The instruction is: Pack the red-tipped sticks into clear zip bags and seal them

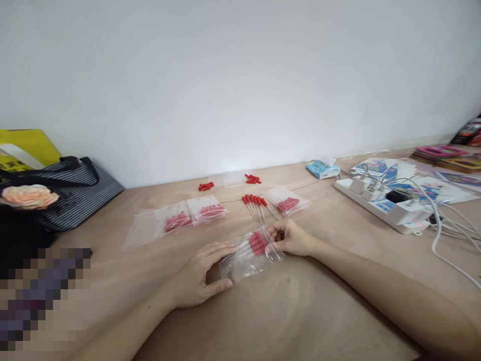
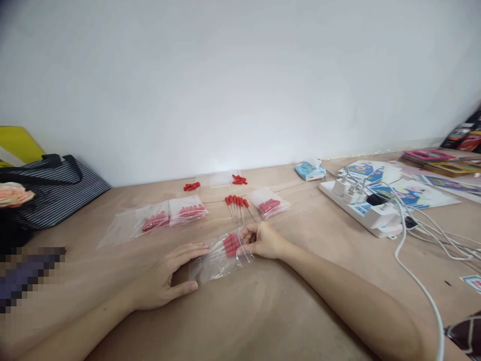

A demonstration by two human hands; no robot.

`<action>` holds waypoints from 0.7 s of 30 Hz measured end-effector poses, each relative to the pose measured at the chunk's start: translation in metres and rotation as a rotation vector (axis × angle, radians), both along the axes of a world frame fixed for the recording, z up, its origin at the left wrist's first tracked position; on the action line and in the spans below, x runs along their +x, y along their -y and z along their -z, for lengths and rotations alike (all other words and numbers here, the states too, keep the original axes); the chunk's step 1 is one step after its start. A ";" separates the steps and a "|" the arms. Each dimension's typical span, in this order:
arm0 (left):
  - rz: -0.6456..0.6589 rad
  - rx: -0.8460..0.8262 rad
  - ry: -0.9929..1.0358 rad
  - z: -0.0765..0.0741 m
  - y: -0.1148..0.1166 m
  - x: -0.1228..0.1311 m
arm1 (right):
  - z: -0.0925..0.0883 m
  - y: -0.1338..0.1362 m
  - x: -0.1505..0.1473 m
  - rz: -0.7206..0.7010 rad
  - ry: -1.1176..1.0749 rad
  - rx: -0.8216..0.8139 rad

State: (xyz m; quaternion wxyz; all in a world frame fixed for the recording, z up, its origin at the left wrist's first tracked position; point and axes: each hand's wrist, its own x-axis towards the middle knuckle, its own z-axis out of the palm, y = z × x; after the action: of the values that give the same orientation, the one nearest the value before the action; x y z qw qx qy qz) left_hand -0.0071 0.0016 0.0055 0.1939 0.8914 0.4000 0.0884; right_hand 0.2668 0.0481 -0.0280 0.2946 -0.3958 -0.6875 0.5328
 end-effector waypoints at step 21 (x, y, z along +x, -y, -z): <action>0.007 -0.006 0.043 -0.002 0.000 0.000 | -0.047 -0.051 -0.050 0.478 1.041 0.399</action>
State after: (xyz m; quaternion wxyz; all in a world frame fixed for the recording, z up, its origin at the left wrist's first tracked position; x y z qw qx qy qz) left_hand -0.0076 0.0013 0.0077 0.2055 0.8901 0.3930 0.1054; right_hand 0.2171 0.0987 0.0187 0.0994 -0.6852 -0.7199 0.0491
